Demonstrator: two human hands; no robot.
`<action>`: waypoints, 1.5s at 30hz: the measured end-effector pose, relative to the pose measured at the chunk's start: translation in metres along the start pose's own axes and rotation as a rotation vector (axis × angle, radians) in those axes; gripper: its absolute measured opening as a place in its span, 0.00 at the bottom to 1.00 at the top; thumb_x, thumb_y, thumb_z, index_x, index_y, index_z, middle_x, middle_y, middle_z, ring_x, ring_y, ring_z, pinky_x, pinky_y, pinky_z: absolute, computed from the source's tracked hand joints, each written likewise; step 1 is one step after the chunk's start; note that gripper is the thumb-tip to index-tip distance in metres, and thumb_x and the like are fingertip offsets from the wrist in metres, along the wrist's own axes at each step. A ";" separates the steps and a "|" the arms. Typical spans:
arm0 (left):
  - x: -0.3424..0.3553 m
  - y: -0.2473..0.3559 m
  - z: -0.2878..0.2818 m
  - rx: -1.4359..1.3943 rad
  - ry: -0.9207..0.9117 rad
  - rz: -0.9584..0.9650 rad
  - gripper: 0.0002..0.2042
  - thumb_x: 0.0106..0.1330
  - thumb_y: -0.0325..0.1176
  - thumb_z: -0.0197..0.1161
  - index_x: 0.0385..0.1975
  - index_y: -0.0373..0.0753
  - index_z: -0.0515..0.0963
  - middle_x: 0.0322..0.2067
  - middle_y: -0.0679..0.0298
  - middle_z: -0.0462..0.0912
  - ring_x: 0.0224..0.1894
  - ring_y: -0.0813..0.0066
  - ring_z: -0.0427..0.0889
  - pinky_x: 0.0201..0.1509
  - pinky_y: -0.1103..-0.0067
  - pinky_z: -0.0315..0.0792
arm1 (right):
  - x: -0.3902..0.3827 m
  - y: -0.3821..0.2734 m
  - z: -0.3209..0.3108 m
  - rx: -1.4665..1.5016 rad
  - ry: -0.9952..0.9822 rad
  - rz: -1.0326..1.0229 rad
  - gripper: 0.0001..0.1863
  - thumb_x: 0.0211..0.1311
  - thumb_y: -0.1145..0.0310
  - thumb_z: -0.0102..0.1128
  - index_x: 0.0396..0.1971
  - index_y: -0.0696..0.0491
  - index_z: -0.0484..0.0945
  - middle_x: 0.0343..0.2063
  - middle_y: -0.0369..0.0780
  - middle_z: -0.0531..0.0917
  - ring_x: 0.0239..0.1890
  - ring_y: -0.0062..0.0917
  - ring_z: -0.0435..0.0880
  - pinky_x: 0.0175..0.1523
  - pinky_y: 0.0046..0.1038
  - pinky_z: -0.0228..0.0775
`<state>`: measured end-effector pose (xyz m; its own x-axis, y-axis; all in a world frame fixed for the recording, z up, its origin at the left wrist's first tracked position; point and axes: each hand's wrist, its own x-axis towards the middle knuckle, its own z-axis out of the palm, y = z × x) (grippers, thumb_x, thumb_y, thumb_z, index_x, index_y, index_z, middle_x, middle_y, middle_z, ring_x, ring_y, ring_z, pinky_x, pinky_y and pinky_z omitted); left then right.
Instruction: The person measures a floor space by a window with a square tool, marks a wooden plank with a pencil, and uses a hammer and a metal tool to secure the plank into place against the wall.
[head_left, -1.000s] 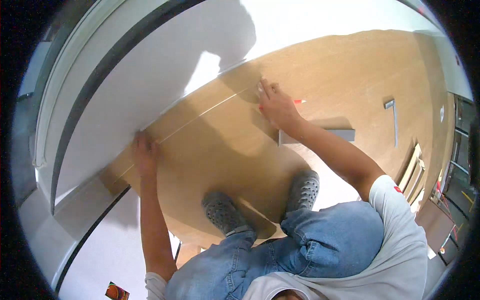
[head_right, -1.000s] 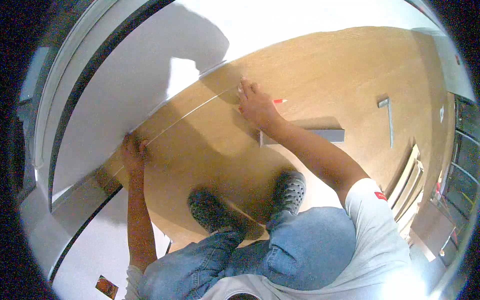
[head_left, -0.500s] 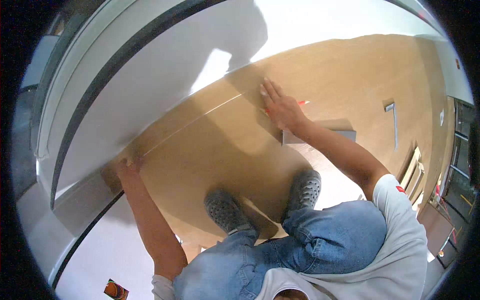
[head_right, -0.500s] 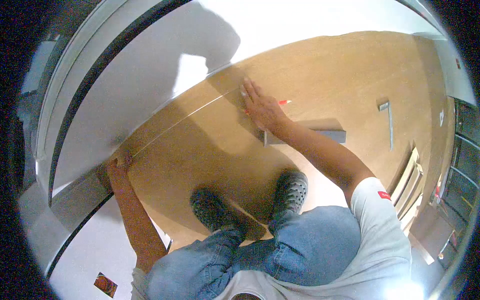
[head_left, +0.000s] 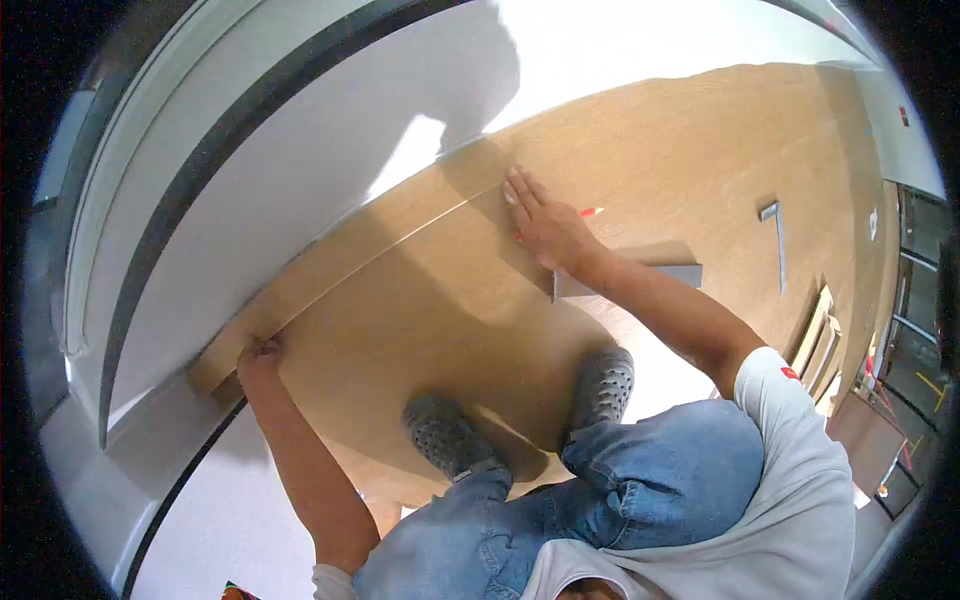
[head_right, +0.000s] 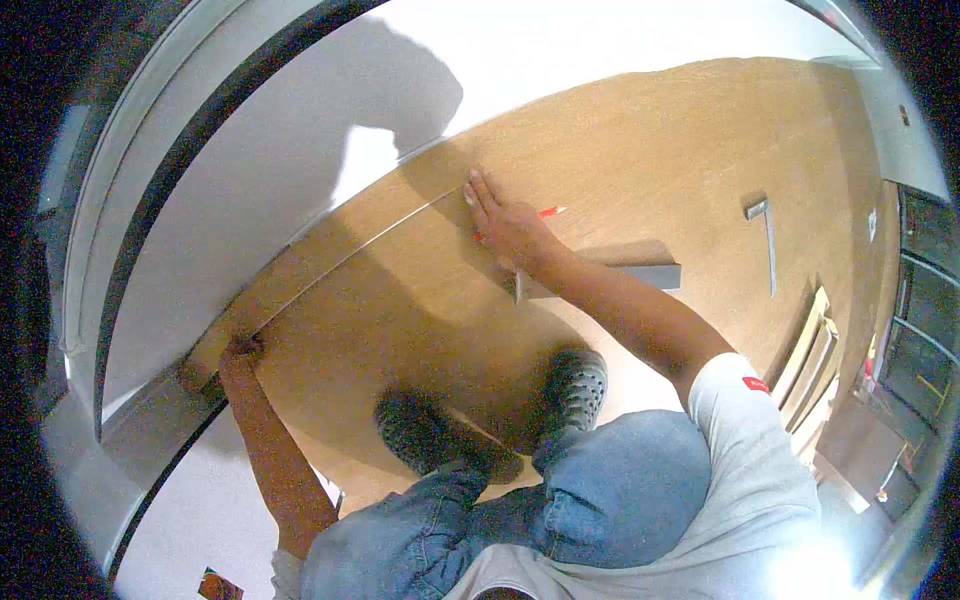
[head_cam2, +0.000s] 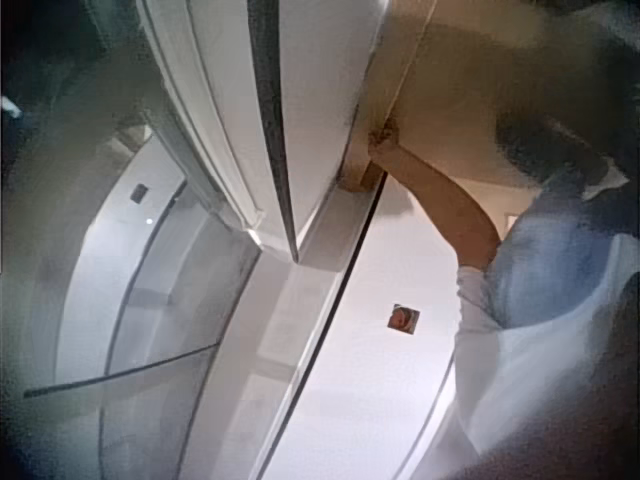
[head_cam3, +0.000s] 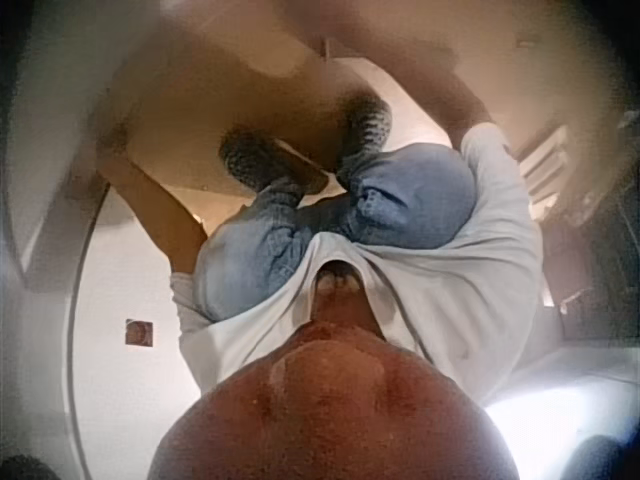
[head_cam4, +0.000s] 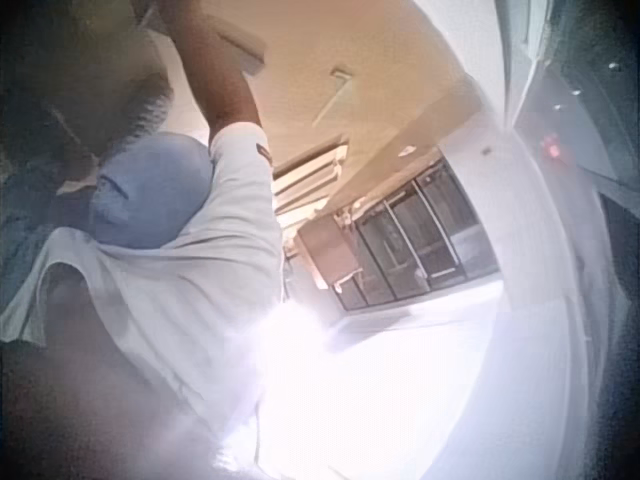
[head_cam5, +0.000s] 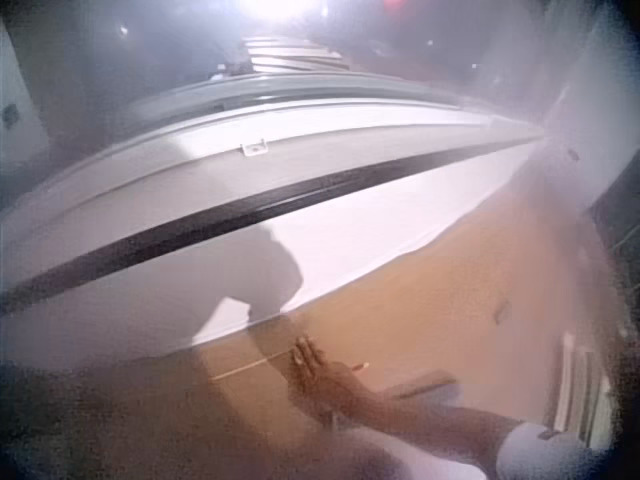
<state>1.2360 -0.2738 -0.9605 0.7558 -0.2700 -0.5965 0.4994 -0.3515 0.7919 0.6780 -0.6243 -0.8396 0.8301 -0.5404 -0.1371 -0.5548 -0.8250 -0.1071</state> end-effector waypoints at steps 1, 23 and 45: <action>0.001 -0.006 -0.008 0.151 -0.028 0.091 0.16 0.73 0.33 0.51 0.56 0.35 0.73 0.47 0.60 0.78 0.48 0.64 0.77 0.49 0.72 0.75 | 0.001 -0.001 -0.009 -0.072 -0.069 -0.019 0.37 0.60 0.70 0.53 0.68 0.68 0.55 0.72 0.55 0.52 0.74 0.47 0.52 0.59 0.33 0.72; -0.050 0.005 0.036 -0.119 -0.040 0.148 0.09 0.73 0.29 0.51 0.49 0.38 0.75 0.42 0.62 0.79 0.41 0.71 0.78 0.42 0.78 0.77 | 0.002 -0.004 0.004 -0.060 -0.099 0.025 0.39 0.58 0.69 0.53 0.68 0.70 0.54 0.71 0.61 0.51 0.72 0.52 0.55 0.50 0.31 0.78; -0.198 0.021 0.178 1.347 -0.101 1.175 0.21 0.70 0.42 0.55 0.57 0.37 0.75 0.60 0.54 0.74 0.61 0.52 0.70 0.65 0.58 0.63 | 0.017 -0.024 0.008 -0.250 -0.072 0.094 0.37 0.60 0.72 0.53 0.71 0.47 0.57 0.66 0.62 0.60 0.69 0.51 0.62 0.43 0.33 0.81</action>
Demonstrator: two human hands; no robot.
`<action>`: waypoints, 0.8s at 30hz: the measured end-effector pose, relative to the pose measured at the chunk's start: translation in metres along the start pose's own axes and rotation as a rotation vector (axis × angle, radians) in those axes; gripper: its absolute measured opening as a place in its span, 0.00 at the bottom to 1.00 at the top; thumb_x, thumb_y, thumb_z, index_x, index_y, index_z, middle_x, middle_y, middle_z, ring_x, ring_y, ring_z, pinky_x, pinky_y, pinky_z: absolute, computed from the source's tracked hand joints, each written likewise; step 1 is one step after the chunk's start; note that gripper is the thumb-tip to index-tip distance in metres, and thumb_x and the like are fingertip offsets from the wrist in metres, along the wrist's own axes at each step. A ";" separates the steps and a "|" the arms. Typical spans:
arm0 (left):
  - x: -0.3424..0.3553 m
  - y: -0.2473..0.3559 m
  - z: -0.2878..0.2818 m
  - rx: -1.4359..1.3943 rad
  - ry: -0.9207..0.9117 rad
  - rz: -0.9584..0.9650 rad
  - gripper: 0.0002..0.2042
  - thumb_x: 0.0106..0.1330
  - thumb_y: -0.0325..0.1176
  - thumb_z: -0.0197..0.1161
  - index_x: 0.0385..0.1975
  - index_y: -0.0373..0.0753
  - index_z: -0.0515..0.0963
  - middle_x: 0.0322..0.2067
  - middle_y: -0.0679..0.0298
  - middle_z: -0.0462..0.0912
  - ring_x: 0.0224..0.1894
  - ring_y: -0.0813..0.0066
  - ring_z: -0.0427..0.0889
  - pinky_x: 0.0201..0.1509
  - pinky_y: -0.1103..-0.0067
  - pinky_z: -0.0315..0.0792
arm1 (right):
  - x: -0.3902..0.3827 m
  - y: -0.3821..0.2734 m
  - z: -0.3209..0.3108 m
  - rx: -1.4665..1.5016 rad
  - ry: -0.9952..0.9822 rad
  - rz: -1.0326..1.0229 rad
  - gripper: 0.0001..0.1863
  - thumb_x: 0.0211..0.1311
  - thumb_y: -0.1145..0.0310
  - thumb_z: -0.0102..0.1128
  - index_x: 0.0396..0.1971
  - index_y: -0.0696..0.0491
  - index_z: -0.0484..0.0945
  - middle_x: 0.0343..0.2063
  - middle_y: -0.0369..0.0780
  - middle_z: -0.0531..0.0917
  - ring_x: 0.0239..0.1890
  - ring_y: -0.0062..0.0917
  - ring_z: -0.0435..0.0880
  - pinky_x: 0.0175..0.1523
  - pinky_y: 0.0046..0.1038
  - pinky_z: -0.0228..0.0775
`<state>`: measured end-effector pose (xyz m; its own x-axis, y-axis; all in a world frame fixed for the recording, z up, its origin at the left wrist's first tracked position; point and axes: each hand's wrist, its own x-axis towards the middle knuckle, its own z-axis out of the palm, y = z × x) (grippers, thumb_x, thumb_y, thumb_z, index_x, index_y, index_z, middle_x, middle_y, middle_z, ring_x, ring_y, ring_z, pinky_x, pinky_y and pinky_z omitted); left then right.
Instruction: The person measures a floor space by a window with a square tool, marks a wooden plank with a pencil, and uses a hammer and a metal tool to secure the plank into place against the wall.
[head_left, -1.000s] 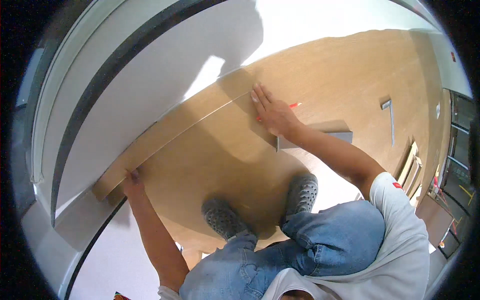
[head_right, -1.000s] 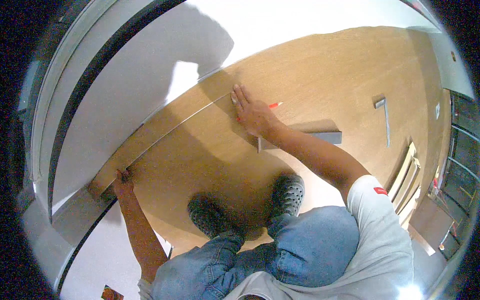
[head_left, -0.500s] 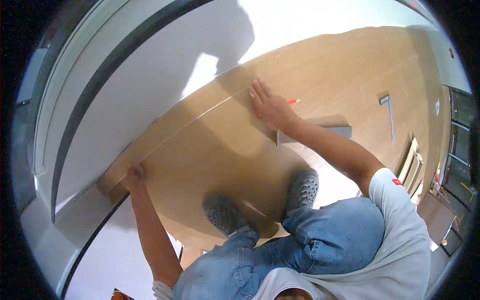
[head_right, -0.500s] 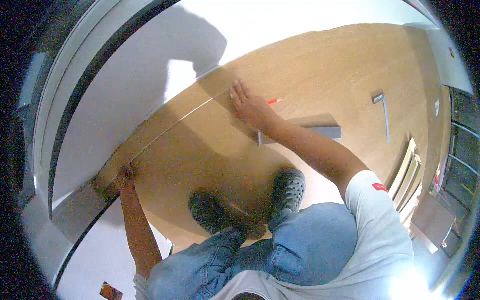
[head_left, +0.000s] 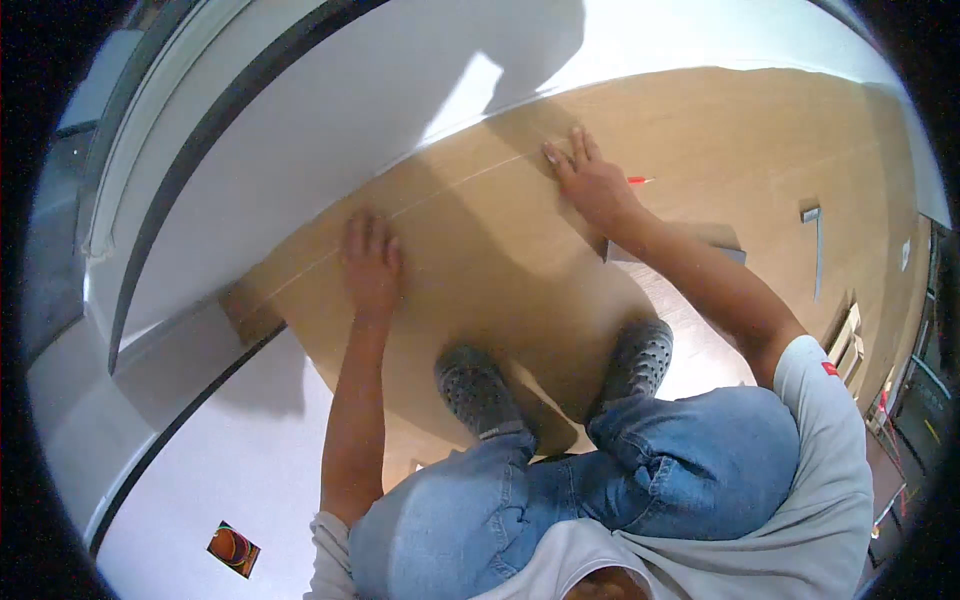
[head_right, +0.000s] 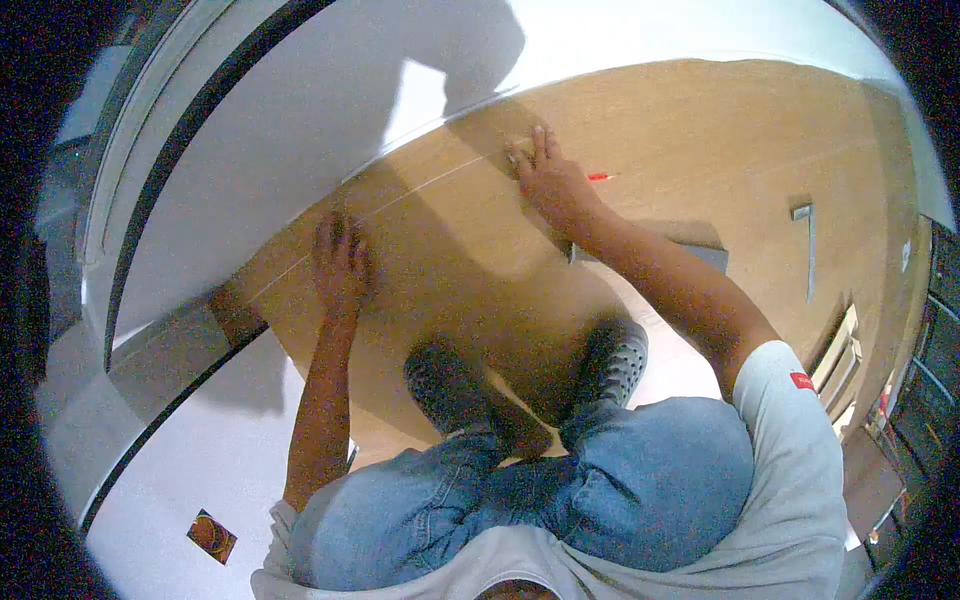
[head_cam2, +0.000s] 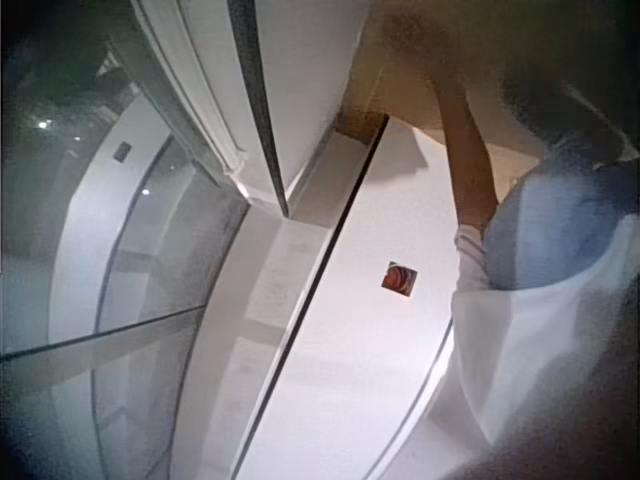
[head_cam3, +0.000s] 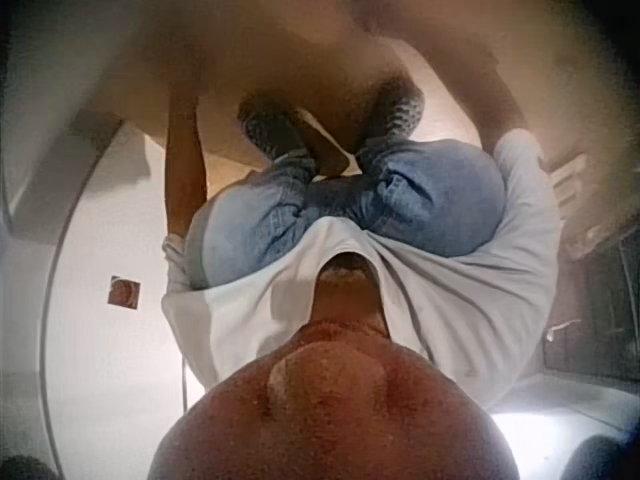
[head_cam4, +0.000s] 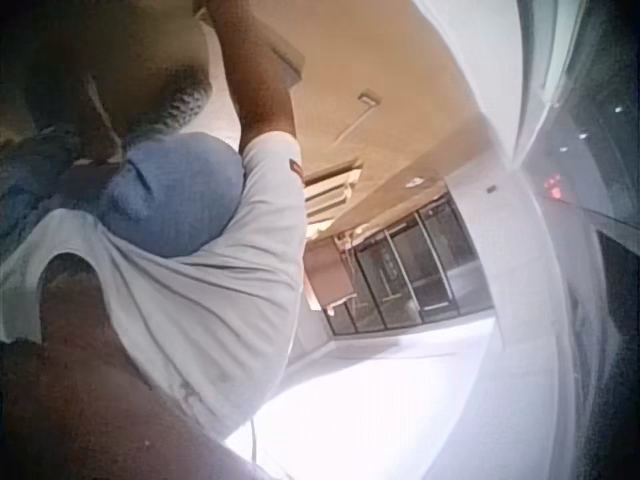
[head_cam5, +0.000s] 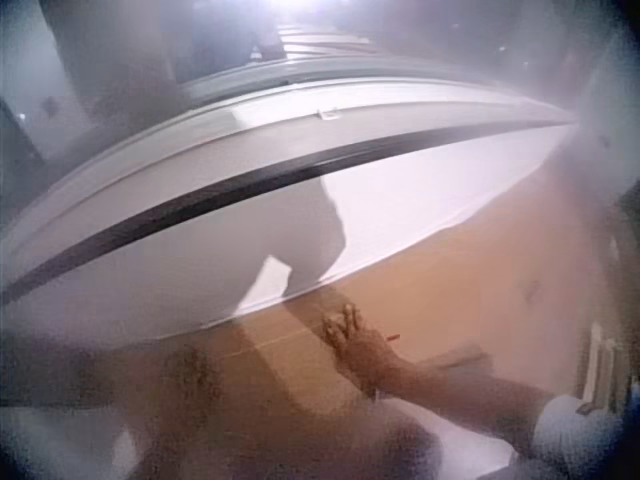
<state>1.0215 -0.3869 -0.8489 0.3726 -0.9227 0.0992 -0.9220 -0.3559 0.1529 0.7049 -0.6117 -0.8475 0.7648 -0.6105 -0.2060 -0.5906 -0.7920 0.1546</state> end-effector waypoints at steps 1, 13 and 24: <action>-0.007 -0.003 0.013 0.042 0.044 0.083 0.20 0.70 0.41 0.55 0.57 0.36 0.75 0.62 0.54 0.71 0.62 0.53 0.69 0.66 0.58 0.63 | 0.003 -0.005 -0.001 0.001 0.005 -0.009 0.37 0.60 0.72 0.53 0.71 0.47 0.57 0.66 0.62 0.60 0.69 0.51 0.62 0.43 0.33 0.81; 0.023 -0.077 0.034 -0.010 0.036 0.121 0.29 0.68 0.50 0.58 0.58 0.31 0.73 0.62 0.47 0.70 0.64 0.47 0.67 0.68 0.57 0.60 | -0.105 0.038 -0.018 0.448 0.036 0.205 0.12 0.57 0.63 0.61 0.38 0.52 0.76 0.37 0.42 0.81 0.45 0.38 0.81 0.45 0.43 0.76; 0.097 -0.074 0.039 0.021 -0.036 0.349 0.31 0.66 0.51 0.61 0.61 0.32 0.69 0.58 0.43 0.72 0.62 0.45 0.68 0.65 0.55 0.64 | -0.345 0.026 0.031 0.734 -0.268 1.149 0.18 0.68 0.55 0.49 0.42 0.56 0.74 0.38 0.48 0.81 0.45 0.43 0.81 0.47 0.47 0.76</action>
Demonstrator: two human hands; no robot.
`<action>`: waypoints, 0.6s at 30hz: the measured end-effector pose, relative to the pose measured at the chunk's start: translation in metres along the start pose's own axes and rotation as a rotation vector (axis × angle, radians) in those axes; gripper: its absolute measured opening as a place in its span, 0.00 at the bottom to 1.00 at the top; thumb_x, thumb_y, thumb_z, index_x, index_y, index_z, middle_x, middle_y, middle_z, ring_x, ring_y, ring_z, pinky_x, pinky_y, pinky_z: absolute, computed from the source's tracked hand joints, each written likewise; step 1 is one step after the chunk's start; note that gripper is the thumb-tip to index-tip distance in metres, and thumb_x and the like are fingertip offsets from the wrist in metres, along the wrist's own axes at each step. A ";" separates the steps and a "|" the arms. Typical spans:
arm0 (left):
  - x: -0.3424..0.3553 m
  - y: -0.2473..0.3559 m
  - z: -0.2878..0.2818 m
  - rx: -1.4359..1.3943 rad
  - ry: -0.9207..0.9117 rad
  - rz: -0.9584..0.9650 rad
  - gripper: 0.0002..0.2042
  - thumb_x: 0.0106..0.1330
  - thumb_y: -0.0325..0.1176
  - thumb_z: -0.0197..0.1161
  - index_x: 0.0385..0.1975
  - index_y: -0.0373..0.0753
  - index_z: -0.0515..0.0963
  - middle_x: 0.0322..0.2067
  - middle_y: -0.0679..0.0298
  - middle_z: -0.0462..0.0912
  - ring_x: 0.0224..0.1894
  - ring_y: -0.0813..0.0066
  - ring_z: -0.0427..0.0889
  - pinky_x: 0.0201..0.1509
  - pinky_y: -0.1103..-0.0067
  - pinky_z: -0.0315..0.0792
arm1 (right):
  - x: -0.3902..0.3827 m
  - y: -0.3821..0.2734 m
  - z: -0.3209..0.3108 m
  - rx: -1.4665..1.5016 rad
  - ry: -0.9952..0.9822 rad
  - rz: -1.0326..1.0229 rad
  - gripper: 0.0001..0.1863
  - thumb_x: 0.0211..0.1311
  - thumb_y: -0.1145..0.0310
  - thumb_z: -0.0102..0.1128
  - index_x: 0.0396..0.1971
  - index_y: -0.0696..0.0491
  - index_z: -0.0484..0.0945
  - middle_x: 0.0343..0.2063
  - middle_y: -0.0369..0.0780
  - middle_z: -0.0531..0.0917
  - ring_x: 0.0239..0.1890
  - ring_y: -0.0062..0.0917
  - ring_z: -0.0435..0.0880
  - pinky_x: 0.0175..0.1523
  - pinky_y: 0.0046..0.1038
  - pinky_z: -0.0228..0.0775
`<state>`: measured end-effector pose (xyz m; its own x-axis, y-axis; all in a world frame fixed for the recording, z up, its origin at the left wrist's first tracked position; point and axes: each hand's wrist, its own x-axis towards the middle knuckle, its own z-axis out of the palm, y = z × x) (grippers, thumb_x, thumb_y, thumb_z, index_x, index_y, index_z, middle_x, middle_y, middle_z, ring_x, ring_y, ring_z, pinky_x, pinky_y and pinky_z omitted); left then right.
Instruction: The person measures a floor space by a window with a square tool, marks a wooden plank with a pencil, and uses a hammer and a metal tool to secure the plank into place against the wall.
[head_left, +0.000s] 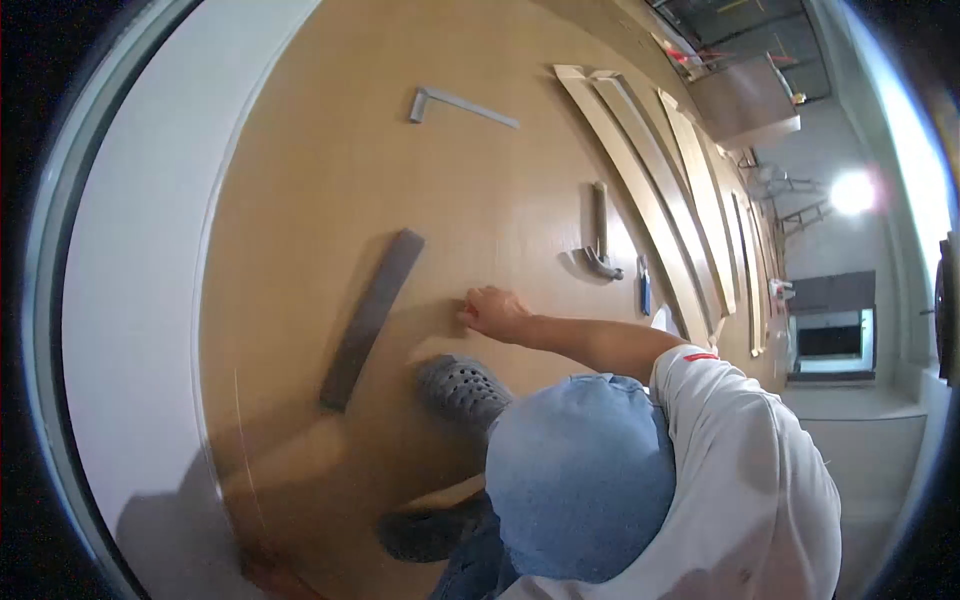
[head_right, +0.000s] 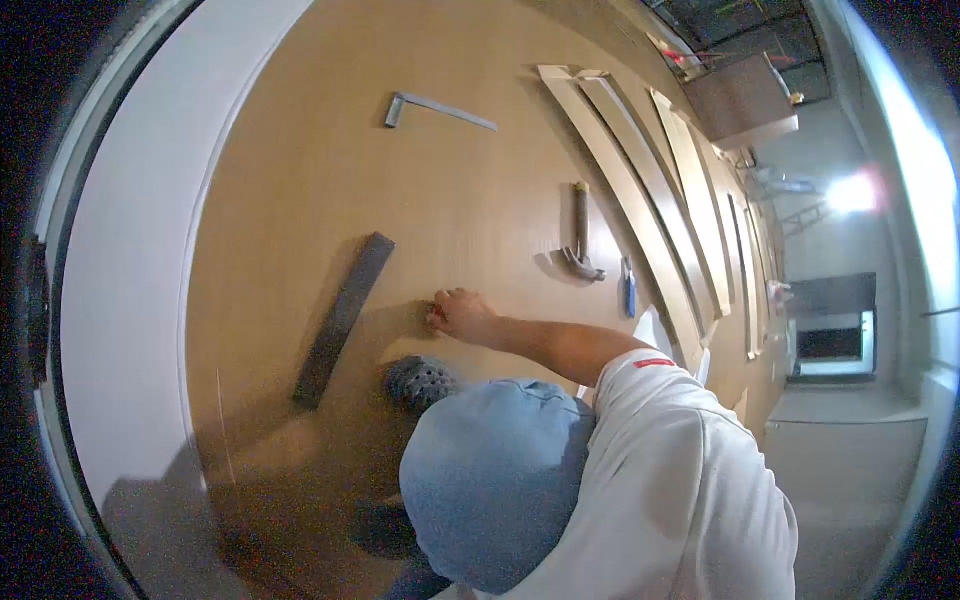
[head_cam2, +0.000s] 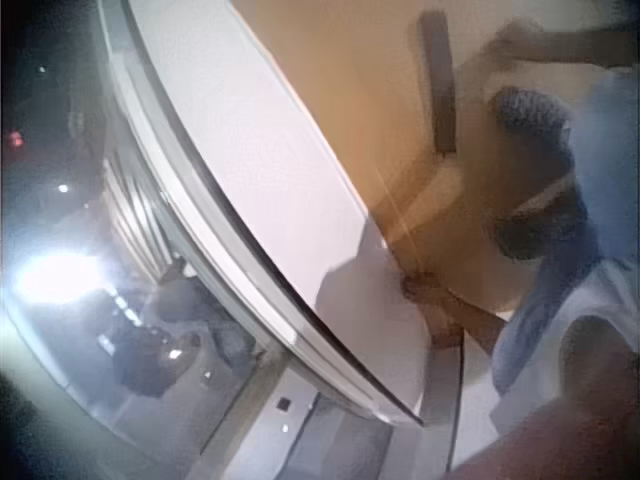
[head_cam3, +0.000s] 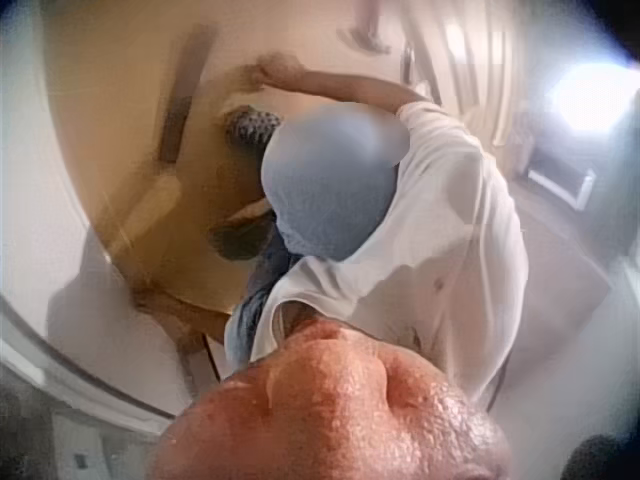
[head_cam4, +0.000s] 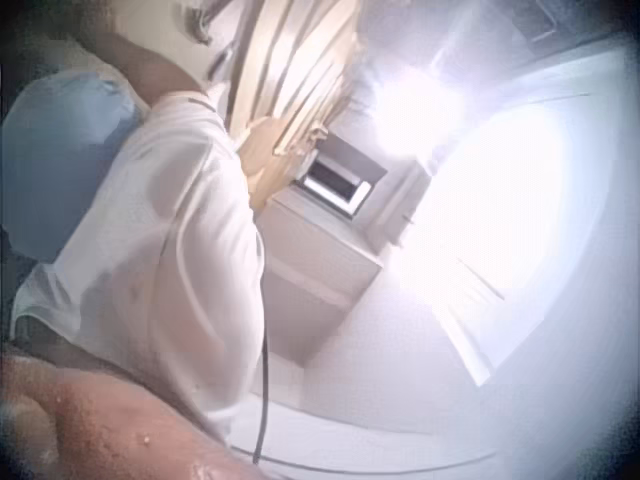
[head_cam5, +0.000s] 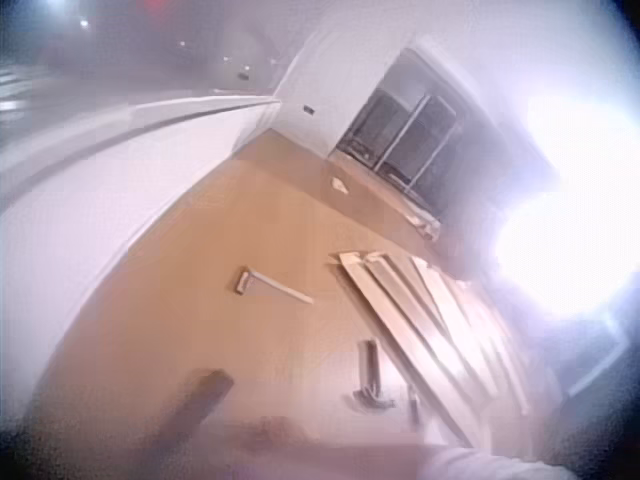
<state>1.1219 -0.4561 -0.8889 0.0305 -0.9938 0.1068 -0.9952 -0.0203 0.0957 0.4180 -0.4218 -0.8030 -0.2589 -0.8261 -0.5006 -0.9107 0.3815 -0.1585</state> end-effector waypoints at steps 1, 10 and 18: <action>0.007 0.006 0.002 -0.001 -0.008 0.008 0.31 0.66 0.51 0.61 0.61 0.32 0.69 0.58 0.43 0.72 0.61 0.45 0.69 0.65 0.55 0.64 | -0.007 0.001 -0.003 0.041 -0.096 0.012 0.19 0.68 0.55 0.49 0.44 0.57 0.75 0.40 0.47 0.81 0.46 0.43 0.81 0.49 0.46 0.76; 0.058 0.032 -0.006 0.050 -0.019 -0.080 0.30 0.66 0.50 0.62 0.59 0.32 0.71 0.56 0.44 0.73 0.60 0.45 0.69 0.64 0.56 0.64 | -0.021 0.182 -0.032 -0.047 0.328 0.931 0.35 0.55 0.45 0.57 0.62 0.43 0.68 0.61 0.48 0.70 0.63 0.44 0.68 0.67 0.45 0.57; 0.068 0.053 0.004 0.023 -0.059 -0.096 0.28 0.65 0.49 0.63 0.57 0.33 0.72 0.55 0.45 0.74 0.58 0.46 0.70 0.63 0.56 0.65 | -0.045 0.283 0.008 0.117 0.184 0.876 0.36 0.55 0.37 0.56 0.59 0.46 0.75 0.56 0.56 0.74 0.61 0.51 0.71 0.63 0.47 0.64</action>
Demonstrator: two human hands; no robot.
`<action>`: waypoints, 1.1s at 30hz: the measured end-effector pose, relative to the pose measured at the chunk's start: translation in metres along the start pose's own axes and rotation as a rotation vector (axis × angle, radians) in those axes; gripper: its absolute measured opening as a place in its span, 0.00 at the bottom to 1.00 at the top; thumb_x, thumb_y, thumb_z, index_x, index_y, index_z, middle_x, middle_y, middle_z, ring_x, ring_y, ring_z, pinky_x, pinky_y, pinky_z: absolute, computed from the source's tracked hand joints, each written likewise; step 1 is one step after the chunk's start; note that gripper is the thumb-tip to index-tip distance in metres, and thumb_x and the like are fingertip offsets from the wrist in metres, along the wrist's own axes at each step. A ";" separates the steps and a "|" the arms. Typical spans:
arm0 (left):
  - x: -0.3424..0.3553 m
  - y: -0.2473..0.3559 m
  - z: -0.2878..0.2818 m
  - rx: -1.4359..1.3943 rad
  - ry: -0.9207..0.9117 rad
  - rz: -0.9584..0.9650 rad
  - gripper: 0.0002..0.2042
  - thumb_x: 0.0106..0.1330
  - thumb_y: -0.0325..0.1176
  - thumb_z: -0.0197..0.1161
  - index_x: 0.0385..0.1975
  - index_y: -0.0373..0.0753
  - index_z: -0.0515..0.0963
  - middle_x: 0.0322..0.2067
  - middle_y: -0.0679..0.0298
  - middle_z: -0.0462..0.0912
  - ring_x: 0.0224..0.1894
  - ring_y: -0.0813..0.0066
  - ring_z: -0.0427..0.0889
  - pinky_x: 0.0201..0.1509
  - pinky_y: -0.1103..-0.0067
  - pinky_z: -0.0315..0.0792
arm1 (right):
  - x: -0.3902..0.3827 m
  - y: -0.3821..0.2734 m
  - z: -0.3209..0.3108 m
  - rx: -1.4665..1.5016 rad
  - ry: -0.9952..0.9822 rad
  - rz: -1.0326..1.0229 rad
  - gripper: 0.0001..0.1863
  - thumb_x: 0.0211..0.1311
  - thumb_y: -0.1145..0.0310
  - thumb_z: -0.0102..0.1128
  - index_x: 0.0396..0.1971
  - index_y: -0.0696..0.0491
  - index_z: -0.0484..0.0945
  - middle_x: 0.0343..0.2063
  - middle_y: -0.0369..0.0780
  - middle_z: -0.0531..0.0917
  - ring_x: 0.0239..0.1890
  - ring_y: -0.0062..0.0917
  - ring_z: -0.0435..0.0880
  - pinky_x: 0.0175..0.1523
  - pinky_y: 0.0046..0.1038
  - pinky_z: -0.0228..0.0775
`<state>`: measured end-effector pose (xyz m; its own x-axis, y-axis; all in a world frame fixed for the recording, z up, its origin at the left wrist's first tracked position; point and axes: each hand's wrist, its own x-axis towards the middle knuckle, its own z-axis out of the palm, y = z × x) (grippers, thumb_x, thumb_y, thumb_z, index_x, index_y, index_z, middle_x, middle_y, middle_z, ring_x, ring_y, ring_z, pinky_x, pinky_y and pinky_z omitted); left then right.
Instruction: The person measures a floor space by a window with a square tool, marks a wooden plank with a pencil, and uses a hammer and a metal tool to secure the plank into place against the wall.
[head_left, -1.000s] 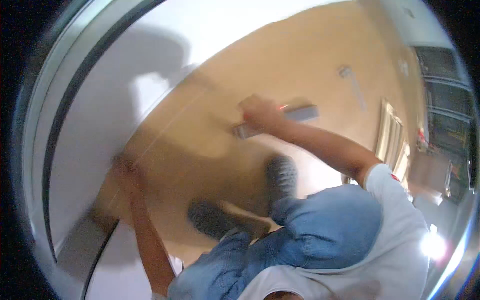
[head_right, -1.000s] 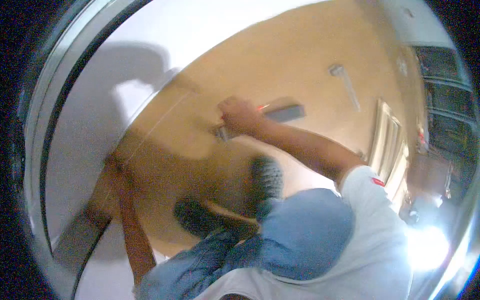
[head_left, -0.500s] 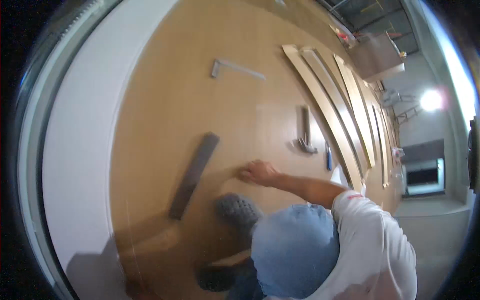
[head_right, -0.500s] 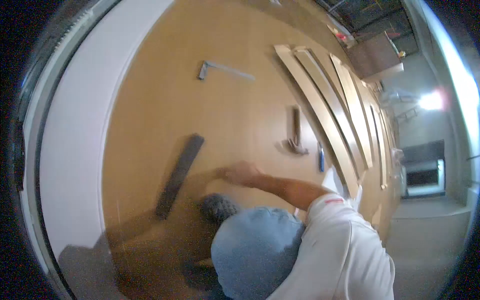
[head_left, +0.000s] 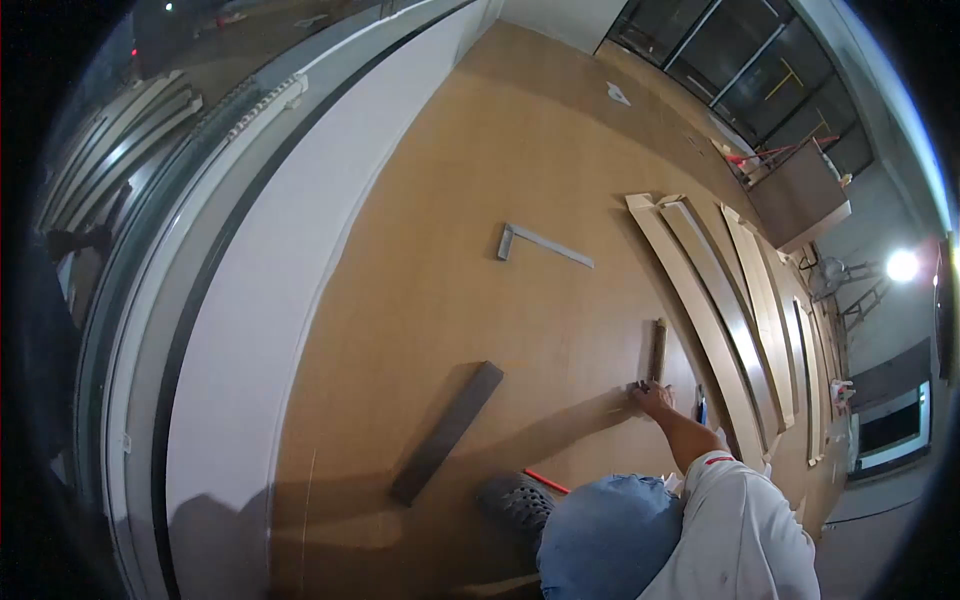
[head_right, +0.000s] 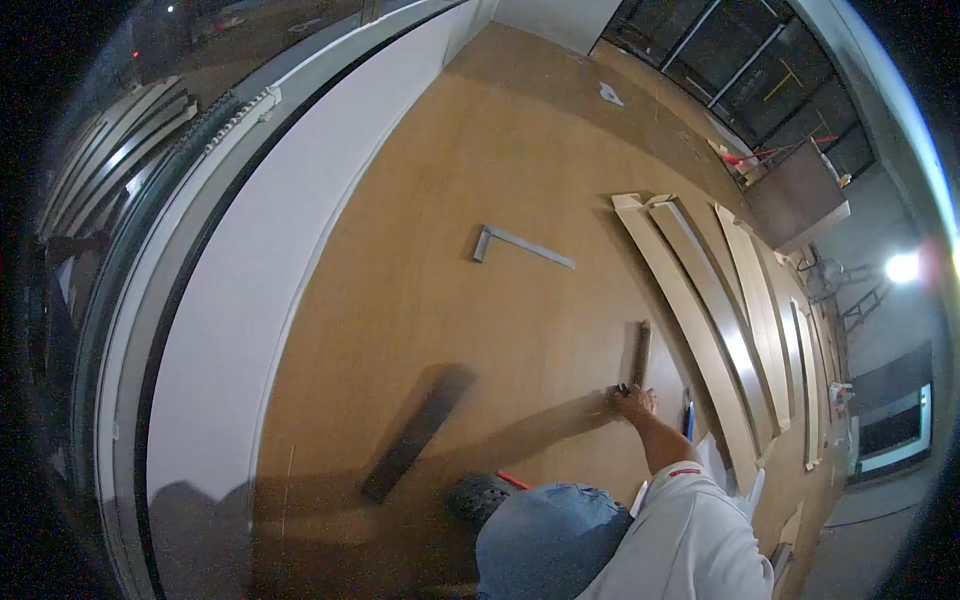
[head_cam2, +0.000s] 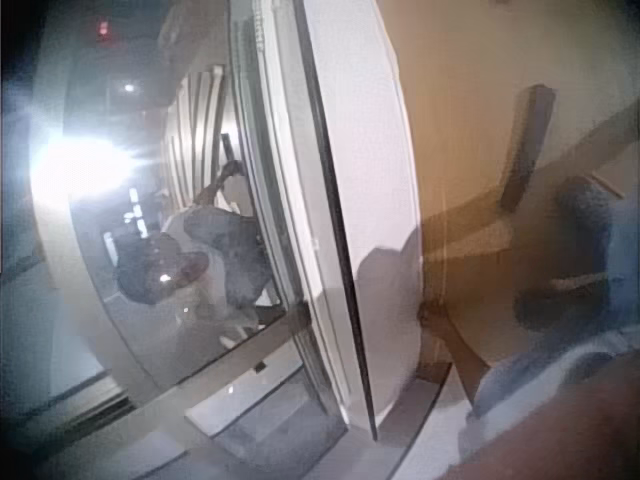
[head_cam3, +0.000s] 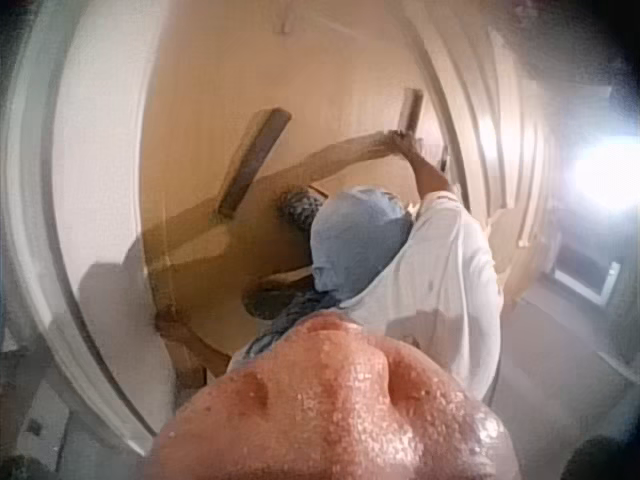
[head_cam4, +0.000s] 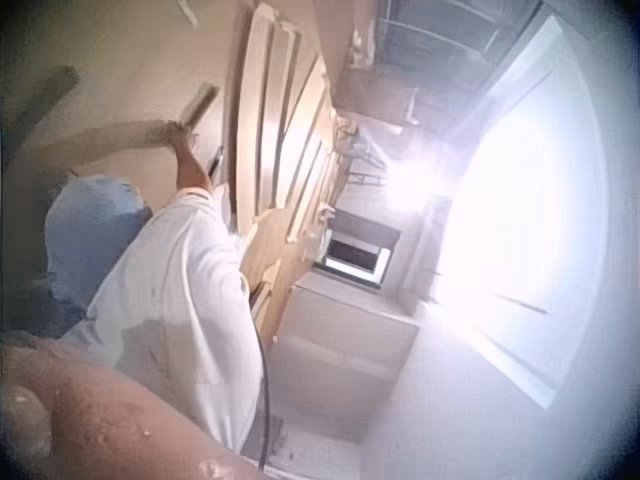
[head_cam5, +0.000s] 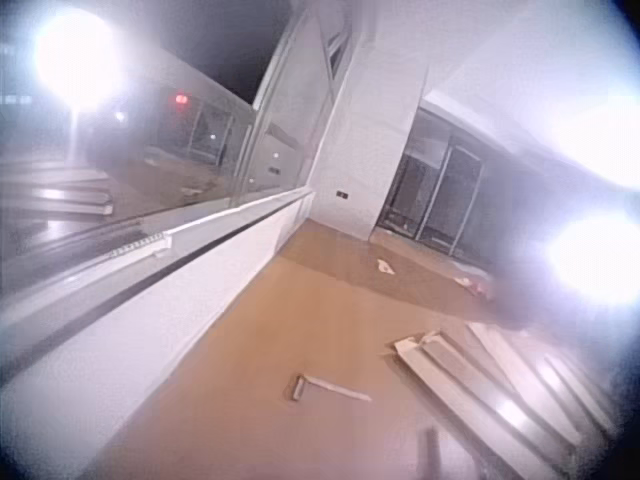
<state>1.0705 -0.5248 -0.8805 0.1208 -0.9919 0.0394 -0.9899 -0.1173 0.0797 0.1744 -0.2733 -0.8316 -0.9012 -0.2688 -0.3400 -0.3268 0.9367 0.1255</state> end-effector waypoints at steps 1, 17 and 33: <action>0.002 0.004 0.002 -0.004 -0.007 0.001 0.28 0.65 0.49 0.63 0.57 0.33 0.72 0.54 0.45 0.74 0.58 0.46 0.70 0.63 0.56 0.65 | 0.001 0.005 0.003 -0.002 0.001 -0.001 0.36 0.55 0.37 0.56 0.59 0.46 0.75 0.56 0.56 0.74 0.61 0.51 0.71 0.63 0.47 0.64; -0.120 -0.049 -0.028 -0.020 -0.039 -0.300 0.25 0.64 0.48 0.64 0.53 0.35 0.75 0.56 0.47 0.73 0.58 0.47 0.70 0.64 0.57 0.64 | -0.206 -0.344 0.043 0.627 -0.659 -0.408 0.36 0.59 0.36 0.61 0.37 0.61 0.77 0.26 0.47 0.84 0.20 0.27 0.85 0.18 0.23 0.71; -0.215 -0.041 -0.010 -0.023 0.316 -0.233 0.23 0.71 0.38 0.52 0.65 0.41 0.67 0.64 0.53 0.67 0.62 0.51 0.69 0.67 0.60 0.64 | -0.179 -0.380 0.056 0.625 -0.791 -0.458 0.24 0.65 0.47 0.59 0.40 0.57 0.77 0.15 0.42 0.78 0.09 0.25 0.71 0.13 0.28 0.58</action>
<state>1.0862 -0.3064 -0.8825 0.3625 -0.8747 0.3217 -0.9318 -0.3327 0.1452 0.4759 -0.5681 -0.8702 -0.2226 -0.6087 -0.7616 -0.1810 0.7934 -0.5812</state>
